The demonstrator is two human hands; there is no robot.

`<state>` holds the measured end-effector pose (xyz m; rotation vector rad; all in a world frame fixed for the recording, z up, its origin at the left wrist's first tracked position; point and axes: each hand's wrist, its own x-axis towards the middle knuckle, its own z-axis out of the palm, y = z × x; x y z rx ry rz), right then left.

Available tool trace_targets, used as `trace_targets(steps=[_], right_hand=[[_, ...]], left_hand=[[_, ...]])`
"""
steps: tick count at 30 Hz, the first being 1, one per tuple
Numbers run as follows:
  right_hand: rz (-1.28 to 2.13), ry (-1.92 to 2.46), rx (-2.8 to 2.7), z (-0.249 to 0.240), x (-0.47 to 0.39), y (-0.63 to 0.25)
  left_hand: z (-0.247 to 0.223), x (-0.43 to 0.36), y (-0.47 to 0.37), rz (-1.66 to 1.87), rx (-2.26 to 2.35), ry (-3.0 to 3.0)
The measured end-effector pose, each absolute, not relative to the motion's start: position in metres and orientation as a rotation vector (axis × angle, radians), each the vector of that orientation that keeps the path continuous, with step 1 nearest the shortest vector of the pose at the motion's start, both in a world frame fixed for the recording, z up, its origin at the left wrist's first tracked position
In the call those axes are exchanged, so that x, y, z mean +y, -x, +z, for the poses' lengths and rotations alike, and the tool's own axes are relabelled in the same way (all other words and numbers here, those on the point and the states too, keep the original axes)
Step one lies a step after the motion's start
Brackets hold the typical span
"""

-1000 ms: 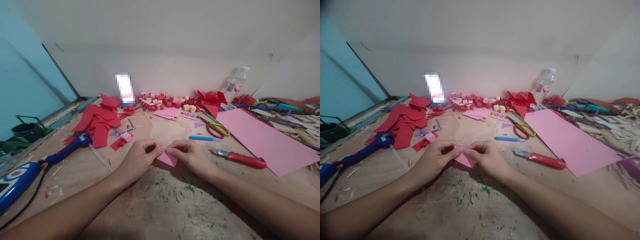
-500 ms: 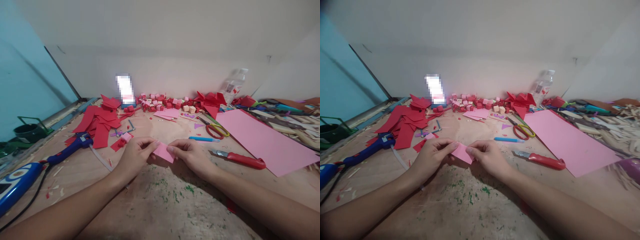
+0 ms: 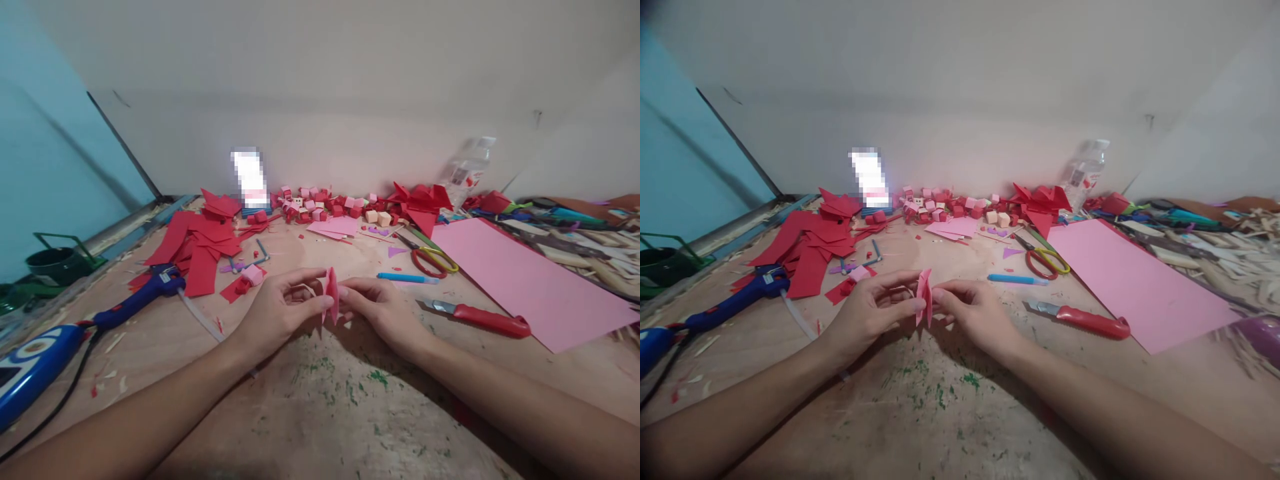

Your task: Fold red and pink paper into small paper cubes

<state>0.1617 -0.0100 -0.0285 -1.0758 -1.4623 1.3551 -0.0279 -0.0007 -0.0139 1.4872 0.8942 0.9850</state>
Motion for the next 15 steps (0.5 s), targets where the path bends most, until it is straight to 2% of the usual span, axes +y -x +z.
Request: trace_targets(steps=[7,15], right_hand=[[1.416,0.967,-1.561,-0.0291,-0.0118,-0.1631],[1.326,1.114,-1.418,-0.0265,-0.0085,-0.1624]], left_hand=[[-0.0107,-0.0039,0.0269,0.985,1.023,-1.686],[-0.0094,0.0000,0.0287,1.055,1.149,-1.726]])
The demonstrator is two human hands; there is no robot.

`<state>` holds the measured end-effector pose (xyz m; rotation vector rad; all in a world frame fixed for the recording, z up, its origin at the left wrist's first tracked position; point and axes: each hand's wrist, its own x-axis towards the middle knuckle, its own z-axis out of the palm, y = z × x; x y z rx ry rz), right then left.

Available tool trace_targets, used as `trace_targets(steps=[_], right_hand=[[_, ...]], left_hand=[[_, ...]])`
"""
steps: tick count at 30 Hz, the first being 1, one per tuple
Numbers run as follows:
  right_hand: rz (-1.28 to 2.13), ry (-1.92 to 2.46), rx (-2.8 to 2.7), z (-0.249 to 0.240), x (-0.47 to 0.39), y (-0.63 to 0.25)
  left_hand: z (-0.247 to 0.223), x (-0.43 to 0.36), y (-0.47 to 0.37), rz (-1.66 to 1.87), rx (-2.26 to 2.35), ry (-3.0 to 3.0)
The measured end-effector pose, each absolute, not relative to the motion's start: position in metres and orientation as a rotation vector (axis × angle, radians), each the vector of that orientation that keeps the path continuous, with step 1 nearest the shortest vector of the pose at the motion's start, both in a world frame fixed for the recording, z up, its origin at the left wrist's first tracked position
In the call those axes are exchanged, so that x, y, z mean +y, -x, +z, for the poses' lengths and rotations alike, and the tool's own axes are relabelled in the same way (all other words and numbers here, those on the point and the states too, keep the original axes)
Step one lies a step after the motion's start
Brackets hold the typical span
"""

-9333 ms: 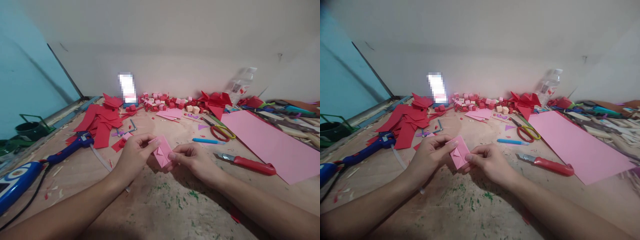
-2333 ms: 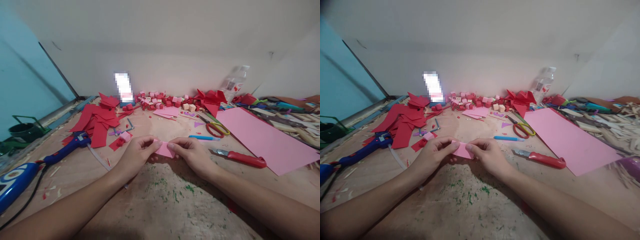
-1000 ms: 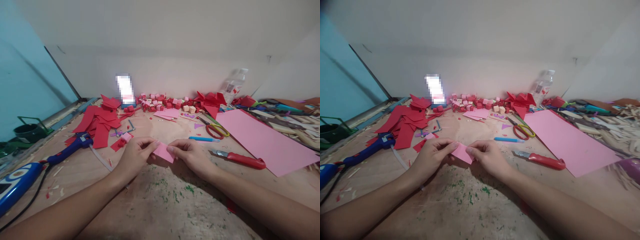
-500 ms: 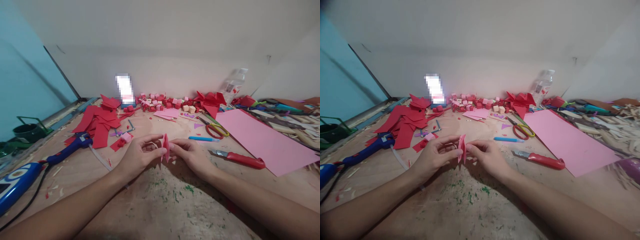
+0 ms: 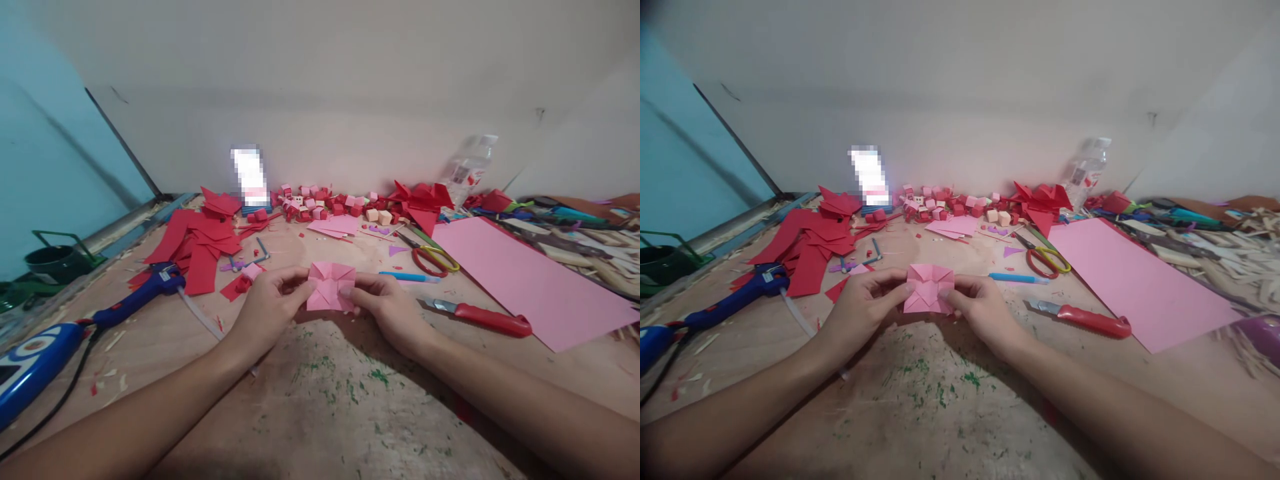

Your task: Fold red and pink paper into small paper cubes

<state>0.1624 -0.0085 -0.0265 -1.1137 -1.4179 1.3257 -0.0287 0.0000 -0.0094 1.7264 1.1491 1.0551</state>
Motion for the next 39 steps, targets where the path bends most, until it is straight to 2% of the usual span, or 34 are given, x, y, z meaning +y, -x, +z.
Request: trace_targets(steps=[18,31,35,39], right_hand=[[1.327,1.147,-1.371,-0.025,-0.008,-0.163],[1.485,1.073,-1.194,-0.032,-0.007,-0.164],[1.446,1.055,-1.259,-0.031,-0.009,-0.163],[1.397,1.071,-1.304,-0.031,-0.008,-0.163]], left_hand=[[-0.012,0.003,0.028,0.967,1.140,-1.714],[-0.020,0.005,0.031,1.037,1.047,-1.404],[-0.020,0.003,0.033,0.925,0.852,-1.228],[-0.021,0.004,0.031,0.846,0.891,-1.297]])
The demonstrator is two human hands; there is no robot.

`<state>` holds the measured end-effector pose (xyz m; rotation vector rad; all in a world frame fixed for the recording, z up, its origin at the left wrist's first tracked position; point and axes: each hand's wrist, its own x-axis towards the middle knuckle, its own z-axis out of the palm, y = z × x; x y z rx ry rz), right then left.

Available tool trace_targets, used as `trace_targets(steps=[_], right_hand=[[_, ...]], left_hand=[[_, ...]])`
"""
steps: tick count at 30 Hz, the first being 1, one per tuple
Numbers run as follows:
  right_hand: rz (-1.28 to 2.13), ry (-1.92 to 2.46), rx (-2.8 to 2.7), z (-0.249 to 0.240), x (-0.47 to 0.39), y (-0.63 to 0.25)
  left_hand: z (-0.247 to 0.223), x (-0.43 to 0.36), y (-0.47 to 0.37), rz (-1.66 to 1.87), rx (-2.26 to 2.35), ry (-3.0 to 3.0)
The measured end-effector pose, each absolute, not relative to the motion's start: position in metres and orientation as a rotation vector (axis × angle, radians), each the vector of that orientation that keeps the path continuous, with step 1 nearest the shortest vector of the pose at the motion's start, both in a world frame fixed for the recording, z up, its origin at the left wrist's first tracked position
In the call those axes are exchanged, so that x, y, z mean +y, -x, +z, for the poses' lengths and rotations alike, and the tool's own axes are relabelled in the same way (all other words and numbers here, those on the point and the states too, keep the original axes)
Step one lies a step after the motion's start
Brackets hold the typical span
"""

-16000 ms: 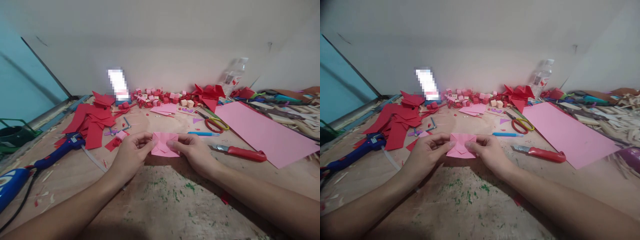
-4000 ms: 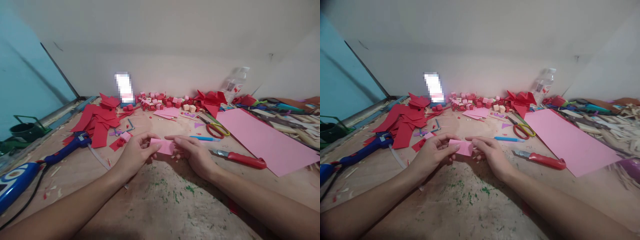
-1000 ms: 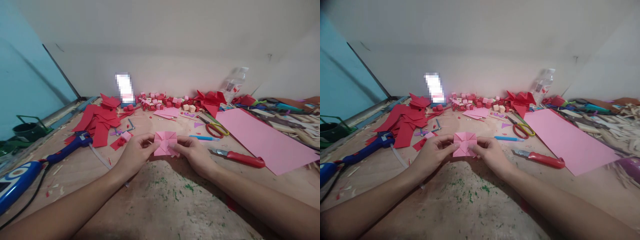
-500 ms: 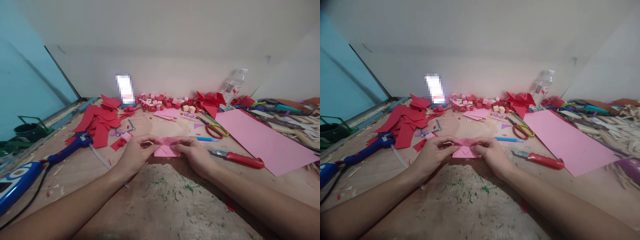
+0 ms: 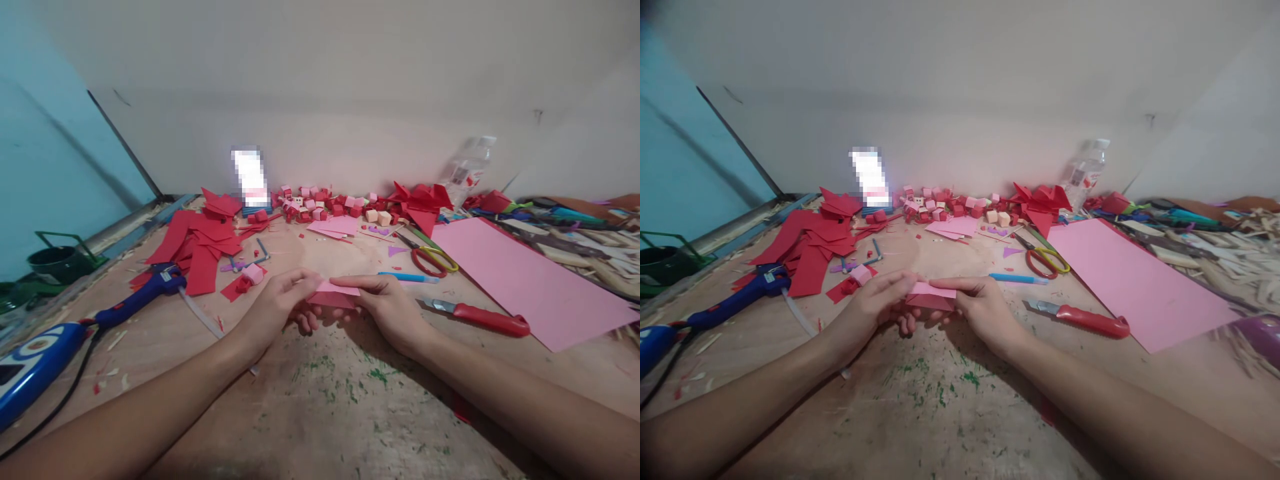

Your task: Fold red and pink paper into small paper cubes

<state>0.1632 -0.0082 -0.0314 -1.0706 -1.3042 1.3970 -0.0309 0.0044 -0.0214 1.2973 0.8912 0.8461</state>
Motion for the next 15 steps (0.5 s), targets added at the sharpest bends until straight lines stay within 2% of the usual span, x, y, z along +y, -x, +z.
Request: trace_targets(steps=[3,7,15], right_hand=[[1.366,1.055,-1.281,-0.034,-0.007,-0.166],[1.486,0.950,-1.116,-0.037,-0.007,-0.167],[1.258,1.158,-1.515,-0.021,-0.010,-0.163]], left_hand=[[-0.022,0.006,0.030,0.858,0.932,-1.312],[-0.020,0.005,0.030,0.891,0.953,-1.333],[-0.015,-0.001,0.027,0.873,0.969,-1.527]])
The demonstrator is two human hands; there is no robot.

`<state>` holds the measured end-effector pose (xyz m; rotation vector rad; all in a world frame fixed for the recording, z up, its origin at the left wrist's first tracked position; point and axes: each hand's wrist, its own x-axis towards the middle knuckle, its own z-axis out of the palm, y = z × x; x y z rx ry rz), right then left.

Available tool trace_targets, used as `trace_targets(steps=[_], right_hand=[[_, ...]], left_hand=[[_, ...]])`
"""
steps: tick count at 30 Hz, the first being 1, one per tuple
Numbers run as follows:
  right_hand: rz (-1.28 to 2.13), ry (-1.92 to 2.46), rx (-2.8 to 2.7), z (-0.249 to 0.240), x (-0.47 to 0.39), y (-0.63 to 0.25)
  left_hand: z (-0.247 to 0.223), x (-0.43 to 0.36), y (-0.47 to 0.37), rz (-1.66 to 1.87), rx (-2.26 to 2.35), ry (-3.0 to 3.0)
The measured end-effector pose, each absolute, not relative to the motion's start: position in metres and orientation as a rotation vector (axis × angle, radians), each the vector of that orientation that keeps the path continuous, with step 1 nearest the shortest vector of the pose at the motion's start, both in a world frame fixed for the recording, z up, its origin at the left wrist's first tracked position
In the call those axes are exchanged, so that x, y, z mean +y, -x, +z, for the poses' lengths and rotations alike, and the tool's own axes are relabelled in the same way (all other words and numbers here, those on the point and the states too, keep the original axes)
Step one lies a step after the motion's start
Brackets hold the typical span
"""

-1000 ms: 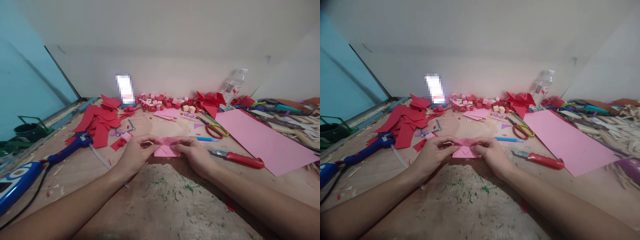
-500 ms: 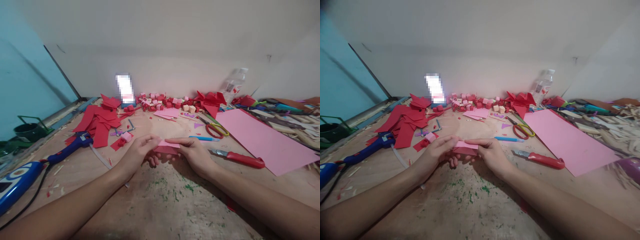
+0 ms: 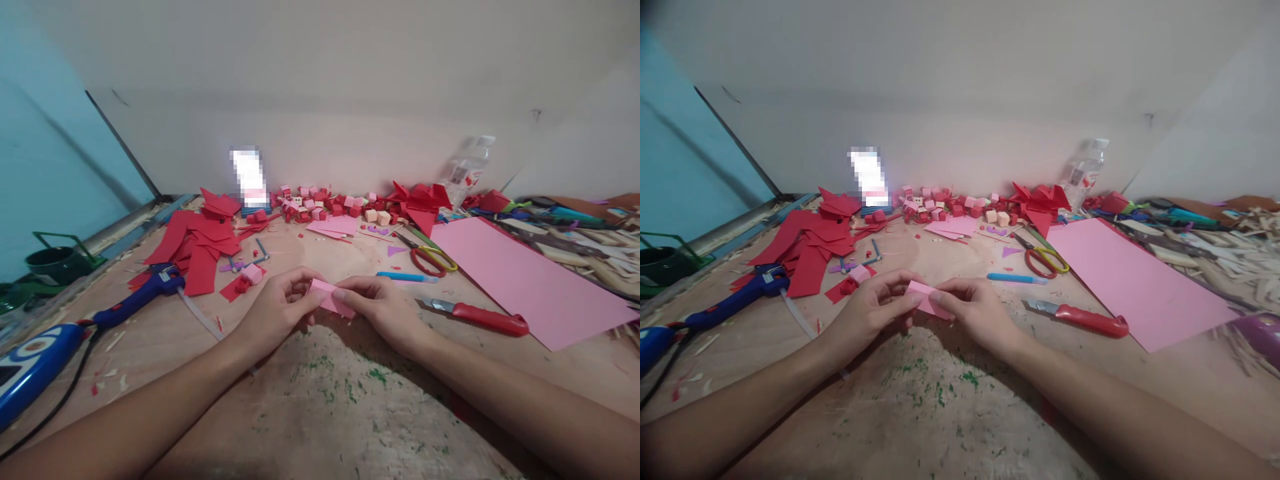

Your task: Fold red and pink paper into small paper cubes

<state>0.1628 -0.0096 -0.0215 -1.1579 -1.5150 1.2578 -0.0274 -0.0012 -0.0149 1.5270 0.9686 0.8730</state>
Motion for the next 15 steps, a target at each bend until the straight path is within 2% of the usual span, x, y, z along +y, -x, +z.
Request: trace_targets(steps=[15], right_hand=[[1.254,1.142,-1.647,-0.0273,-0.0115,-0.1626]], left_hand=[[-0.0143,-0.0077,0.0273,0.846,1.038,-1.715]])
